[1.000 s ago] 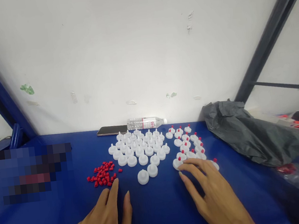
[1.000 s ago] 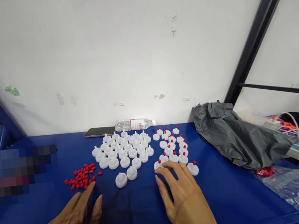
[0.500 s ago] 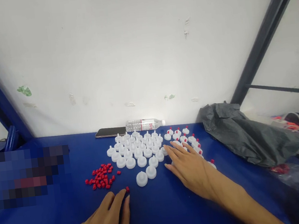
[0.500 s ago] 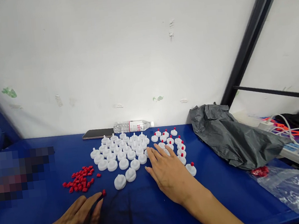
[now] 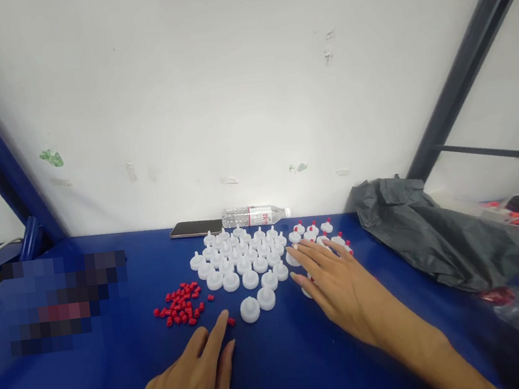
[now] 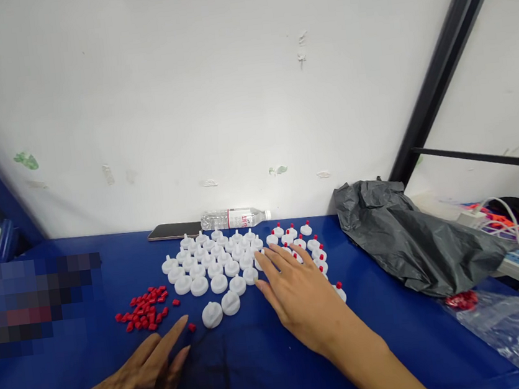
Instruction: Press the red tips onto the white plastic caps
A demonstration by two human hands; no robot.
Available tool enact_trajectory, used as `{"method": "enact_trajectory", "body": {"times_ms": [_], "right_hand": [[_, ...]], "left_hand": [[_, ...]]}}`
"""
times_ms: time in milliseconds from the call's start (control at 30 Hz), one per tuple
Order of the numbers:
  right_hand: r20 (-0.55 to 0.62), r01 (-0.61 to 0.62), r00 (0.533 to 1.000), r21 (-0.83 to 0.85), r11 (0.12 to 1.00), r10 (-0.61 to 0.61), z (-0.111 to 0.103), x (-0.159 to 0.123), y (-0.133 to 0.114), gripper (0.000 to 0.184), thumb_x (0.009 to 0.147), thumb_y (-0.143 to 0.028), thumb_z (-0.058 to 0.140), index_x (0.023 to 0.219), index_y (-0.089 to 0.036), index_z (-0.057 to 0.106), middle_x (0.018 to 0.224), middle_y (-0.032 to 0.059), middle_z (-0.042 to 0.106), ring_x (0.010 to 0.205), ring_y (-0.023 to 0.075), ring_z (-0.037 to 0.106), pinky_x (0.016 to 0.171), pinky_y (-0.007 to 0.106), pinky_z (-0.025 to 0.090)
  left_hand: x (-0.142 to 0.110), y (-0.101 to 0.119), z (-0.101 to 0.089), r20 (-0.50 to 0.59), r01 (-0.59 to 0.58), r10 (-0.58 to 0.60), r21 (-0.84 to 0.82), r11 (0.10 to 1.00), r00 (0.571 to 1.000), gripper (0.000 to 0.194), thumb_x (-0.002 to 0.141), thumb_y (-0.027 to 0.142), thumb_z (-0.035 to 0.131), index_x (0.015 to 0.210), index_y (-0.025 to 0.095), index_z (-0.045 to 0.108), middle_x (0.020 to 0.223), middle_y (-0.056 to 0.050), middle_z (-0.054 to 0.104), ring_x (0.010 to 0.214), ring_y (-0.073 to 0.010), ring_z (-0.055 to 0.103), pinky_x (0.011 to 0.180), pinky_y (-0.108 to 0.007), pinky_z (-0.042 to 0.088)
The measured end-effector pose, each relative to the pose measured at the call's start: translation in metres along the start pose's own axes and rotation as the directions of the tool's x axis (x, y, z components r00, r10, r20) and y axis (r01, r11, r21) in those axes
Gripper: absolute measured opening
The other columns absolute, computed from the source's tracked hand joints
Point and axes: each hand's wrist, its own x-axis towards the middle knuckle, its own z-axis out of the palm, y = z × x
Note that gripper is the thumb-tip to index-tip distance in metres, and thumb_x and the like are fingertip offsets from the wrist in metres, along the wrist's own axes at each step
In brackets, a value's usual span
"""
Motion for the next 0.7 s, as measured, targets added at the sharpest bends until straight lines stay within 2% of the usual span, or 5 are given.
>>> {"method": "enact_trajectory", "body": {"times_ms": [133, 233, 333, 467, 700], "right_hand": [[-0.208, 0.04, 0.978, 0.24, 0.97, 0.011, -0.017, -0.016, -0.025, 0.03, 0.108, -0.033, 0.045, 0.129, -0.024, 0.064, 0.126, 0.0052, 0.074, 0.119, 0.0243, 0.068, 0.11, 0.046, 0.05], [-0.263, 0.08, 0.965, 0.323, 0.943, 0.008, -0.01, -0.03, -0.049, 0.027, 0.106, -0.036, 0.045, 0.124, -0.028, 0.064, 0.115, 0.0017, 0.076, 0.102, 0.0199, 0.074, 0.095, 0.034, 0.059], [-0.231, 0.107, 0.973, 0.395, 0.913, -0.014, 0.005, -0.037, -0.066, 0.024, 0.104, -0.03, 0.048, 0.122, -0.03, 0.065, 0.116, -0.0016, 0.076, 0.099, 0.0177, 0.075, 0.089, 0.029, 0.061], [-0.149, 0.11, 0.988, 0.486, 0.867, -0.041, 0.013, -0.038, -0.074, 0.025, 0.097, -0.018, 0.061, 0.118, -0.031, 0.065, 0.122, -0.0033, 0.074, 0.107, 0.0168, 0.072, 0.099, 0.028, 0.057], [-0.096, 0.029, 0.995, 0.622, 0.783, 0.04, -0.002, -0.036, -0.076, 0.026, 0.094, -0.013, 0.063, 0.115, -0.027, 0.059, 0.119, -0.0016, 0.074, 0.108, 0.0165, 0.072, 0.099, 0.026, 0.058]], "left_hand": [[0.001, 0.001, -0.001, 0.074, -0.02, 0.022, -0.025, 0.999, 0.997, 0.06, 0.096, 0.016, 0.022, 0.128, 0.025, 0.072, 0.088, -0.006, 0.083, 0.042, -0.0213, 0.07, 0.038, -0.031, 0.059], [0.004, 0.0, -0.004, 0.04, -0.056, 0.058, -0.049, 0.997, 0.998, 0.059, 0.098, 0.017, 0.022, 0.122, 0.026, 0.075, 0.082, -0.004, 0.082, 0.046, -0.0216, 0.073, 0.038, -0.029, 0.059], [0.008, -0.001, -0.009, -0.055, -0.119, 0.116, -0.062, 0.991, 0.992, 0.064, 0.102, 0.02, 0.016, 0.108, 0.029, 0.079, 0.078, -0.002, 0.082, 0.041, -0.0192, 0.071, 0.03, -0.025, 0.052], [0.01, -0.001, -0.012, -0.105, -0.166, 0.155, -0.106, 0.981, 0.982, 0.065, 0.106, 0.023, 0.014, 0.09, 0.029, 0.077, 0.072, 0.001, 0.08, 0.044, -0.0186, 0.073, 0.029, -0.024, 0.052], [0.014, -0.003, -0.018, -0.146, -0.167, 0.127, -0.311, 0.935, 0.981, 0.05, 0.111, 0.036, 0.018, 0.095, 0.031, 0.065, 0.078, 0.006, 0.078, 0.056, -0.013, 0.077, 0.036, -0.017, 0.053]]}}
